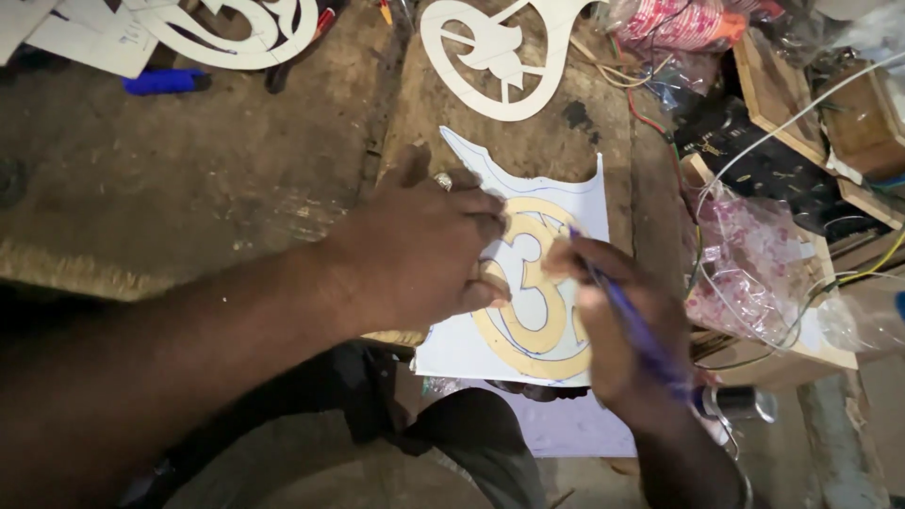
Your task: Trace a wooden pattern onto a piece of paper using a blue pen.
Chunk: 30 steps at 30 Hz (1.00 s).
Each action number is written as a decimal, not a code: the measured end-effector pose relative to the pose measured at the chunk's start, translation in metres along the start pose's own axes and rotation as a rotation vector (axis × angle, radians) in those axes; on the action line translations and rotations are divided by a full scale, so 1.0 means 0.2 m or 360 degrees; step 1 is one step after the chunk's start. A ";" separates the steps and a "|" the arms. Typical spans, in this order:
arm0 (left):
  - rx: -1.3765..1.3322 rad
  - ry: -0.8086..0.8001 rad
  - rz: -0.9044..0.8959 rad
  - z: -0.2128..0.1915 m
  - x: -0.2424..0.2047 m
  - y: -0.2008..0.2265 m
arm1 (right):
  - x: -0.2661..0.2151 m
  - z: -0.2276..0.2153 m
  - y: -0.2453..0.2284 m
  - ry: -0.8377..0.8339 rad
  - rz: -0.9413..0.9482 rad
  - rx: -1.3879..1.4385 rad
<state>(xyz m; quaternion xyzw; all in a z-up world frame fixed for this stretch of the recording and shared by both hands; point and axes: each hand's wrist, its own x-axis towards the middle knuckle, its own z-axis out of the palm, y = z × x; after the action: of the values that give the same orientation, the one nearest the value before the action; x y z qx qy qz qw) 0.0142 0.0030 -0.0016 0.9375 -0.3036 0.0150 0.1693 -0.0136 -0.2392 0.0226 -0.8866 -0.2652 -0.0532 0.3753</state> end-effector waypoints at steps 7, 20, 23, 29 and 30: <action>-0.0032 0.0062 0.0058 0.01 0.00 -0.02 | -0.18 0.02 -0.01 -0.0192 0.0168 0.0484; -0.0104 -0.0171 -0.0042 -0.03 0.00 0.00 | -0.12 0.08 -0.06 -0.0312 0.0219 0.0285; -0.0108 -0.0189 -0.0042 0.00 0.00 -0.01 | -0.11 0.08 -0.06 -0.0318 0.0248 0.0161; -0.0052 -0.0100 0.0024 -0.01 -0.01 -0.01 | -0.09 0.06 -0.09 -0.0355 0.0085 0.0150; -0.0035 -0.0167 0.0005 -0.03 -0.01 -0.01 | -0.08 0.05 -0.09 -0.0394 0.0057 0.0162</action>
<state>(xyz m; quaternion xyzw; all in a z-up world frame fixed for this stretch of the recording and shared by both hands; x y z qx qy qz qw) 0.0138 0.0073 0.0031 0.9346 -0.3136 -0.0373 0.1634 -0.0384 -0.2286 0.0219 -0.8708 -0.2959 0.0767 0.3851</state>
